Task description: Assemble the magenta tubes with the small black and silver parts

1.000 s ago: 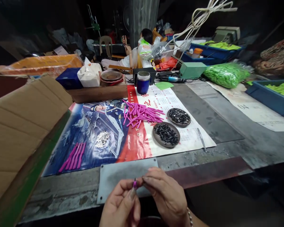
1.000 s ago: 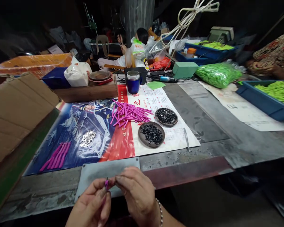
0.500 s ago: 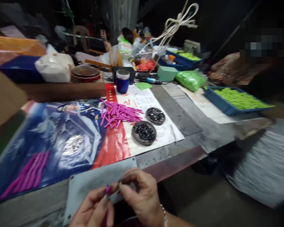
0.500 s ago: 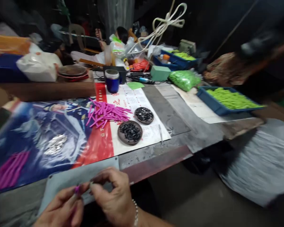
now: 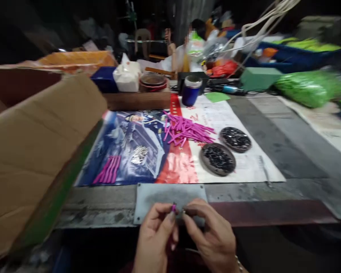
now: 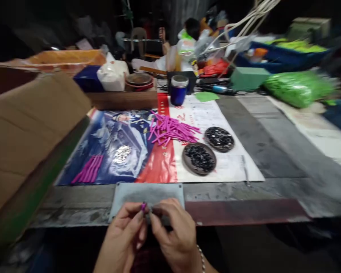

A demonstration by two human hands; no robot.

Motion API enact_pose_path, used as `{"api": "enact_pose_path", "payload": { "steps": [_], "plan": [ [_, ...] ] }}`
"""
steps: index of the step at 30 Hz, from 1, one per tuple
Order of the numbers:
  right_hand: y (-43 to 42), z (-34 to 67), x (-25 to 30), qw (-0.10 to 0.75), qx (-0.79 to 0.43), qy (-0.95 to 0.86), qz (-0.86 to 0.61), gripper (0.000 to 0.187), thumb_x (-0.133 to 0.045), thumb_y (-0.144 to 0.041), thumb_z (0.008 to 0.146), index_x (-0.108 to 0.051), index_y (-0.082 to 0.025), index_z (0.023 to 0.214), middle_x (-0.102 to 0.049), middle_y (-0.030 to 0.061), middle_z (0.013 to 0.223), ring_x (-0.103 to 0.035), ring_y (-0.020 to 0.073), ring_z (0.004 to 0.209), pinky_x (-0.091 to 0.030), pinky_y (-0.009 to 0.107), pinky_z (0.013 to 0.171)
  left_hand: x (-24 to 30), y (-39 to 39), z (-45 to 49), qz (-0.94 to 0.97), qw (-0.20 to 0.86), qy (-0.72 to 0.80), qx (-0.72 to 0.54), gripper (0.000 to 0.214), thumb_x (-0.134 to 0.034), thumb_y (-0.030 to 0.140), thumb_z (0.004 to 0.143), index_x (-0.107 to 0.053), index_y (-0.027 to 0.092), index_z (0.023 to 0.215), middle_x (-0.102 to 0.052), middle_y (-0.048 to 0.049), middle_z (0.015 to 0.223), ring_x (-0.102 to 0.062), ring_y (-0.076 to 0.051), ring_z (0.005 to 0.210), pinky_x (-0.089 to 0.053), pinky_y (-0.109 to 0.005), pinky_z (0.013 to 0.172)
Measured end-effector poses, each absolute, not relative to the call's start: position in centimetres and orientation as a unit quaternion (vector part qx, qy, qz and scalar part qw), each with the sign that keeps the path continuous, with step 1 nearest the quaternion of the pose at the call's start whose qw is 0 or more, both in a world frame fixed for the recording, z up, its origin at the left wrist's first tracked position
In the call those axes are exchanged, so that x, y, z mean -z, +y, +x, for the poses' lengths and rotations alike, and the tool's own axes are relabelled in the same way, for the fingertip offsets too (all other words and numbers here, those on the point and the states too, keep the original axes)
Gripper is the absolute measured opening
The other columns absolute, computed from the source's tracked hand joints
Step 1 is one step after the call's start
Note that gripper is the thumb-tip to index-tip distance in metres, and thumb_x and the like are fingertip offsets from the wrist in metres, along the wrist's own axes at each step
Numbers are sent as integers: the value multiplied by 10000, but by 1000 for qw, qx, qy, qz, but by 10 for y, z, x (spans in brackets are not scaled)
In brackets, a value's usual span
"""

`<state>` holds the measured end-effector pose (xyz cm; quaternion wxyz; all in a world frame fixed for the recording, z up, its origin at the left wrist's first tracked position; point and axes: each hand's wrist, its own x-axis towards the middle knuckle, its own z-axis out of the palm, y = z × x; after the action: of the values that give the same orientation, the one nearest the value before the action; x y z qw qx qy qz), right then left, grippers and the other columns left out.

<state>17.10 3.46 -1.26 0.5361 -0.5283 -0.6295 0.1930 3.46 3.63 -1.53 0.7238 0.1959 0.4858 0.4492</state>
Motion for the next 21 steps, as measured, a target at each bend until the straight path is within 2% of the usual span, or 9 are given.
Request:
{"api": "enact_pose_path", "payload": {
  "steps": [8, 14, 17, 19, 21],
  "plan": [
    [36, 166, 12, 496, -151, -674, -527, 106, -593, -259, 980, -649, -236, 894, -717, 1, 745, -696, 135, 639, -576, 189, 618, 13, 30, 38, 179, 731, 465, -467, 473, -922, 493, 654, -696, 144, 879, -560, 49, 500, -452, -52, 446, -350, -141, 453],
    [34, 161, 17, 510, -146, -670, -520, 96, -588, -251, 993, -668, -235, 942, -739, 33, 785, -727, 168, 714, -605, 213, 637, 18, 28, 38, 188, 727, 455, -479, 408, -899, 471, 701, -702, 154, 866, -529, 57, 549, -452, -50, 469, -370, -137, 463],
    [34, 159, 20, 535, -180, -654, -504, 81, -616, -206, 970, -692, -230, 957, -755, 46, 815, -741, 181, 746, -621, 234, 677, 21, 28, 38, 220, 698, 459, -504, 344, -877, 445, 738, -711, 161, 836, -553, 41, 660, -473, -45, 483, -381, -140, 455],
    [35, 158, 21, 548, -232, -629, -500, 84, -642, -165, 939, -701, -220, 921, -753, 40, 806, -739, 167, 718, -612, 210, 649, 24, 27, 37, 241, 681, 466, -511, 325, -867, 447, 749, -718, 167, 817, -588, 21, 752, -490, -44, 492, -390, -145, 447],
    [35, 157, 19, 553, -301, -589, -506, 95, -668, -135, 902, -701, -204, 845, -742, 25, 776, -726, 140, 672, -592, 173, 616, 27, 24, 34, 253, 676, 474, -505, 333, -869, 470, 737, -731, 176, 814, -605, 15, 760, -497, -49, 489, -403, -153, 445]
  ]
}}
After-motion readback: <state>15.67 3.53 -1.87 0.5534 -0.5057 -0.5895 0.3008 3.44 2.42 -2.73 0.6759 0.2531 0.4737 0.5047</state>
